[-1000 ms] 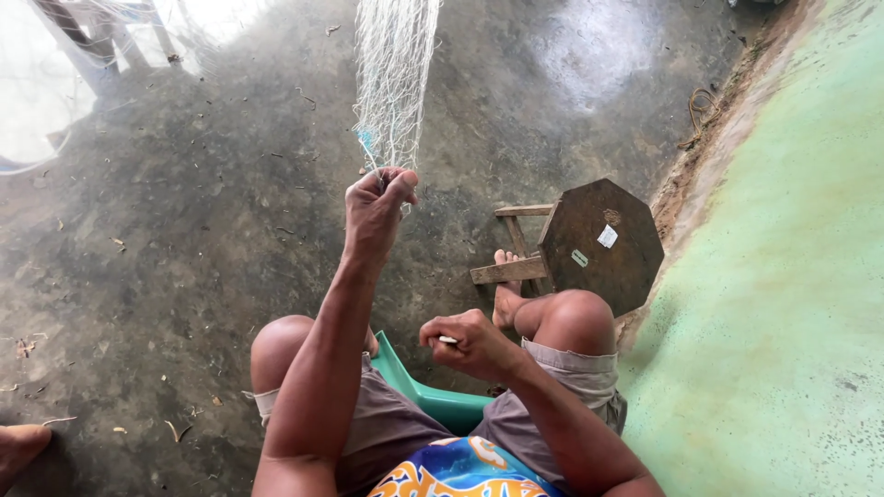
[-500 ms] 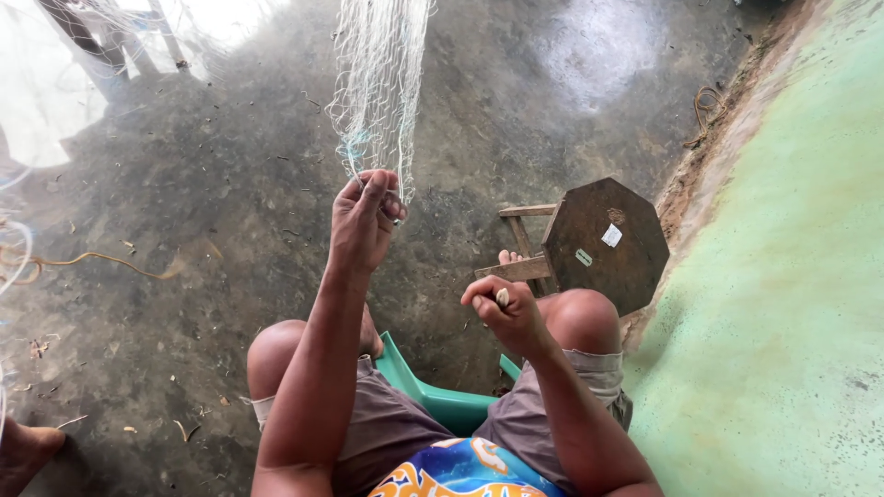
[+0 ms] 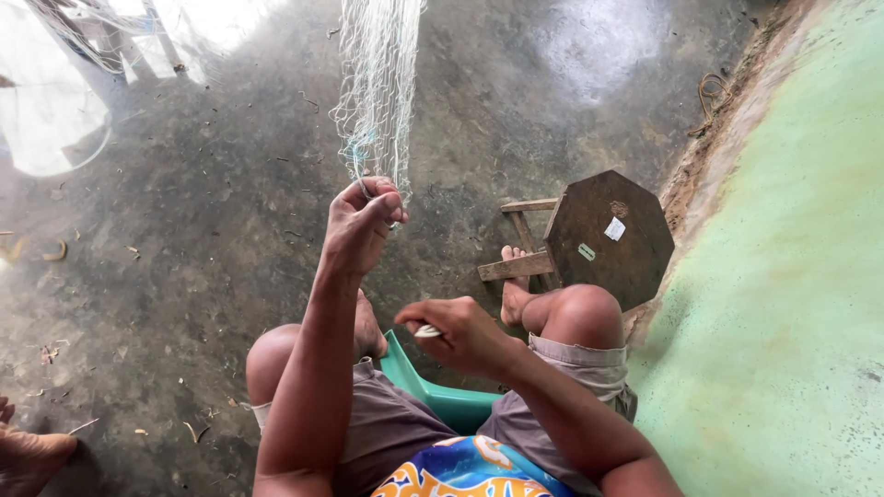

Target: Repairing a fishing net by tying knots with a netting needle

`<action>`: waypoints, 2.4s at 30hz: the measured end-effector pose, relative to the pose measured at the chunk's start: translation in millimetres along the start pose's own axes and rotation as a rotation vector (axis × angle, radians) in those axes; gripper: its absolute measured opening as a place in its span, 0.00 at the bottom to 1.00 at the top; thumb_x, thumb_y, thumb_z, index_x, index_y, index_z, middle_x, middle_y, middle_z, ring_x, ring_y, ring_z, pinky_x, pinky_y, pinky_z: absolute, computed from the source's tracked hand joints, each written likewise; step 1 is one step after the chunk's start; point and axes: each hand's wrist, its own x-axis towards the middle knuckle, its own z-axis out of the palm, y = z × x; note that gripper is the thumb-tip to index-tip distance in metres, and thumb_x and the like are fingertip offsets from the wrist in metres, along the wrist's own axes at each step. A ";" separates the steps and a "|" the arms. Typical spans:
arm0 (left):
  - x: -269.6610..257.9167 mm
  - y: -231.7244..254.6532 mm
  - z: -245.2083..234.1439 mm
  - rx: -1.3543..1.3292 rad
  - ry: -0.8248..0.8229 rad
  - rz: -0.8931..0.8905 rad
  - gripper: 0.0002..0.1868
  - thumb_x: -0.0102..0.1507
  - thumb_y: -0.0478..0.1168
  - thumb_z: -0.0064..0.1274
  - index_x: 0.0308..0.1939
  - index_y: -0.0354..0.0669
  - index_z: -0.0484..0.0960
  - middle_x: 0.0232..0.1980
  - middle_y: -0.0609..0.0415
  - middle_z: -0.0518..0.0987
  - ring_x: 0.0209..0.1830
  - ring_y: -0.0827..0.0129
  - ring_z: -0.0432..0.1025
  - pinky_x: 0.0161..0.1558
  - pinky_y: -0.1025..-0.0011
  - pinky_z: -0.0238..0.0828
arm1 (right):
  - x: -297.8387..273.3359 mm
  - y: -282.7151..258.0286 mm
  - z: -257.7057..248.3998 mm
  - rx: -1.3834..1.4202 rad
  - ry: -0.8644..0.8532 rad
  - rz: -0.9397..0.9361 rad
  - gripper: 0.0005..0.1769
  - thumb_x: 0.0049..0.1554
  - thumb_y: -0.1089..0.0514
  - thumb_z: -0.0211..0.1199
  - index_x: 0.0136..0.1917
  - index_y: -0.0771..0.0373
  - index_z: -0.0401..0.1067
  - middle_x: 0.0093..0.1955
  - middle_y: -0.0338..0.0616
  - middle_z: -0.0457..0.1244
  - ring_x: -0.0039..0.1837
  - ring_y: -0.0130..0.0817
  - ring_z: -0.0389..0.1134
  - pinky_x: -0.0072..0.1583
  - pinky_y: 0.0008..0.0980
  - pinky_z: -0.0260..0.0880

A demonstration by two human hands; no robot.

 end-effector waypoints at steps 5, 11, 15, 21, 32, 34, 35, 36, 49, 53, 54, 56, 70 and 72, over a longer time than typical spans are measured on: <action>-1.9 6.8 1.8 0.100 -0.021 0.016 0.13 0.56 0.25 0.69 0.40 0.26 0.79 0.41 0.44 0.77 0.29 0.65 0.76 0.39 0.64 0.83 | 17.9 -2.5 4.8 -0.213 -0.083 -0.128 0.08 0.63 0.58 0.60 0.53 0.60 0.77 0.42 0.50 0.70 0.41 0.52 0.74 0.41 0.43 0.75; -2.4 12.9 3.9 0.128 0.032 0.076 0.07 0.62 0.26 0.61 0.40 0.29 0.78 0.42 0.42 0.76 0.26 0.67 0.74 0.33 0.68 0.80 | 37.9 5.7 -28.7 -0.372 -0.132 -0.208 0.12 0.62 0.46 0.65 0.54 0.53 0.76 0.45 0.44 0.67 0.42 0.48 0.73 0.41 0.44 0.75; -6.4 24.9 11.3 0.050 0.061 0.111 0.07 0.65 0.29 0.58 0.42 0.34 0.75 0.47 0.40 0.77 0.26 0.70 0.73 0.32 0.69 0.79 | 69.3 46.1 -85.8 -0.548 -0.062 -0.151 0.22 0.70 0.40 0.49 0.66 0.52 0.73 0.56 0.47 0.62 0.49 0.52 0.73 0.46 0.48 0.77; -10.2 24.6 14.0 -0.002 0.023 0.128 0.06 0.66 0.30 0.54 0.42 0.33 0.73 0.48 0.32 0.78 0.24 0.67 0.73 0.32 0.67 0.77 | 118.4 63.6 -115.1 -0.676 -0.014 -0.151 0.10 0.64 0.53 0.61 0.56 0.55 0.76 0.44 0.43 0.62 0.49 0.50 0.70 0.52 0.46 0.72; -9.0 23.8 13.6 0.152 -0.038 0.159 0.08 0.67 0.33 0.57 0.42 0.35 0.73 0.44 0.32 0.83 0.25 0.67 0.77 0.32 0.75 0.68 | 155.5 83.3 -107.9 -0.539 0.000 -0.346 0.07 0.57 0.59 0.69 0.48 0.57 0.73 0.43 0.44 0.65 0.48 0.48 0.70 0.51 0.45 0.72; -9.2 25.9 19.6 0.170 -0.052 0.161 0.08 0.67 0.33 0.57 0.43 0.36 0.73 0.43 0.33 0.84 0.25 0.67 0.78 0.32 0.78 0.66 | 155.8 84.4 -108.1 -0.550 -0.004 -0.365 0.07 0.57 0.59 0.70 0.47 0.56 0.74 0.43 0.43 0.65 0.48 0.47 0.70 0.51 0.44 0.72; -9.8 27.4 22.2 0.181 -0.058 0.163 0.08 0.68 0.33 0.57 0.43 0.36 0.73 0.44 0.32 0.84 0.26 0.66 0.78 0.32 0.77 0.67 | 155.8 85.3 -107.6 -0.572 0.000 -0.371 0.07 0.56 0.59 0.70 0.47 0.57 0.74 0.43 0.44 0.66 0.48 0.47 0.70 0.50 0.44 0.72; -10.7 28.8 25.1 0.192 -0.063 0.165 0.08 0.68 0.33 0.57 0.43 0.36 0.73 0.45 0.32 0.85 0.26 0.66 0.79 0.32 0.77 0.67 | 155.4 86.1 -107.3 -0.594 0.004 -0.377 0.07 0.55 0.59 0.70 0.47 0.57 0.74 0.43 0.44 0.66 0.48 0.48 0.70 0.50 0.45 0.72; -4.0 1.1 3.3 0.104 -0.077 0.080 0.09 0.68 0.31 0.59 0.45 0.29 0.74 0.42 0.33 0.83 0.27 0.58 0.80 0.31 0.67 0.80 | 153.4 89.9 -103.0 -0.322 -0.120 -0.332 0.07 0.53 0.60 0.70 0.43 0.56 0.72 0.41 0.44 0.66 0.46 0.50 0.70 0.49 0.46 0.72; -5.8 4.4 15.8 0.075 -0.048 0.061 0.09 0.67 0.30 0.59 0.44 0.26 0.74 0.38 0.35 0.81 0.24 0.58 0.79 0.28 0.66 0.79 | 152.1 91.1 -92.8 -0.279 -0.071 -0.397 0.08 0.54 0.56 0.71 0.45 0.56 0.74 0.45 0.46 0.65 0.48 0.50 0.70 0.50 0.47 0.72; -6.2 7.0 21.2 0.072 -0.027 0.051 0.09 0.67 0.30 0.59 0.44 0.26 0.74 0.34 0.37 0.80 0.23 0.59 0.78 0.26 0.69 0.77 | 150.9 95.2 -89.8 -0.276 -0.016 -0.445 0.10 0.56 0.53 0.72 0.47 0.57 0.75 0.46 0.46 0.63 0.47 0.50 0.69 0.50 0.47 0.72; -10.6 23.6 41.8 0.079 -0.010 0.059 0.09 0.66 0.30 0.60 0.43 0.27 0.76 0.34 0.42 0.78 0.23 0.66 0.76 0.27 0.73 0.74 | 147.5 81.7 -75.9 -0.243 0.009 -0.482 0.12 0.57 0.53 0.73 0.50 0.57 0.76 0.47 0.45 0.62 0.47 0.47 0.69 0.50 0.45 0.73; 0.6 16.5 22.5 -0.028 0.053 0.024 0.06 0.69 0.34 0.56 0.45 0.36 0.74 0.43 0.37 0.85 0.28 0.67 0.80 0.31 0.71 0.82 | 100.9 38.8 -84.7 0.292 0.220 -0.446 0.26 0.69 0.46 0.57 0.44 0.75 0.72 0.36 0.54 0.66 0.39 0.44 0.72 0.54 0.55 0.80; -0.9 17.8 25.4 -0.010 0.077 0.009 0.07 0.69 0.33 0.57 0.45 0.37 0.74 0.42 0.37 0.85 0.27 0.67 0.80 0.31 0.71 0.82 | 93.6 71.2 -98.8 0.454 0.070 -0.264 0.24 0.66 0.57 0.61 0.59 0.88 0.68 0.33 0.57 0.61 0.28 0.40 0.66 0.34 0.44 0.75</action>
